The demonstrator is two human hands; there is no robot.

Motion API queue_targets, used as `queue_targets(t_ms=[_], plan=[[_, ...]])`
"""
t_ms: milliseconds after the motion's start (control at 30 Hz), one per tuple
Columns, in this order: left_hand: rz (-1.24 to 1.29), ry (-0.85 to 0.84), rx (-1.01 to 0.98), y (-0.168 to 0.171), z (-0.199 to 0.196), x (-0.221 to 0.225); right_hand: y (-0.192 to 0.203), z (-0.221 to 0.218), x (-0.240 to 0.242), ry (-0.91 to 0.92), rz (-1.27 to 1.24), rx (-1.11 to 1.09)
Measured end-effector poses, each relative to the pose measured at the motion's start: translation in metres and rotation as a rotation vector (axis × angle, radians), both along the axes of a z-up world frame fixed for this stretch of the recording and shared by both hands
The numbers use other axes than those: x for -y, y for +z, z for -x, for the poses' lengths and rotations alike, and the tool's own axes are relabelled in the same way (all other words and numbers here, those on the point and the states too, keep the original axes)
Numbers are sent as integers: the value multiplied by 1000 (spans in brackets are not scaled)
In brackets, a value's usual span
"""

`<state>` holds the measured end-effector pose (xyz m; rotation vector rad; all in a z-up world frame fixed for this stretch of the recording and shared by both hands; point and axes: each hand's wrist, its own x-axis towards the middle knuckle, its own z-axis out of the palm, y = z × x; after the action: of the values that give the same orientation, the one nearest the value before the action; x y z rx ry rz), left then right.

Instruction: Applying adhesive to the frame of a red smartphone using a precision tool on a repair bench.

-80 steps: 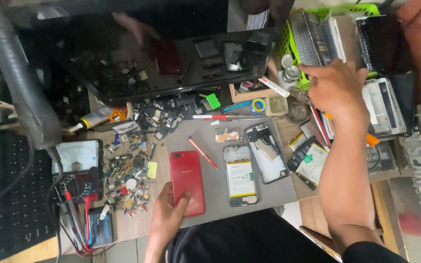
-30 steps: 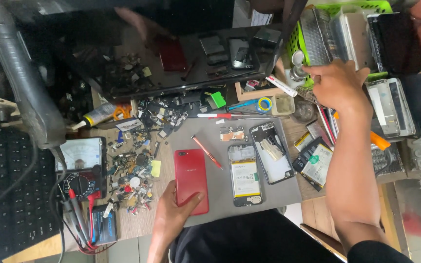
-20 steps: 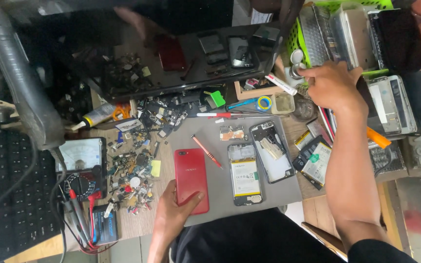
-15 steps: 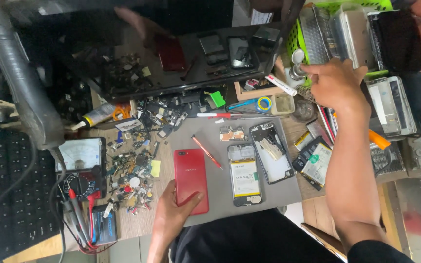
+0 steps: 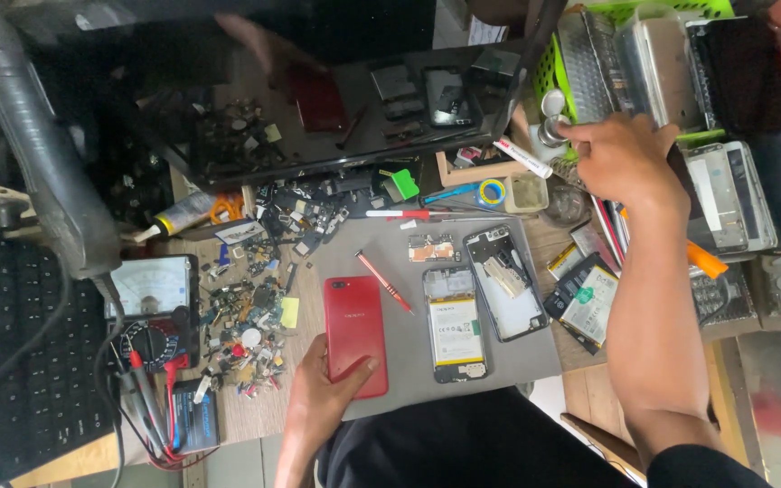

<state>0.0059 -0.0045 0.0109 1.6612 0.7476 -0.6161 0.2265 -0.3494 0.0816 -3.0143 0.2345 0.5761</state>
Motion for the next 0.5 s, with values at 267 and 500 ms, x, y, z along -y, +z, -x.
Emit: queue_targets(t_ms=[267, 500], plan=[[17, 13, -3, 3, -1, 1, -14, -12, 18, 86, 61, 24], [-2, 1, -2, 2, -1, 0, -19, -17, 17, 112, 73, 117]])
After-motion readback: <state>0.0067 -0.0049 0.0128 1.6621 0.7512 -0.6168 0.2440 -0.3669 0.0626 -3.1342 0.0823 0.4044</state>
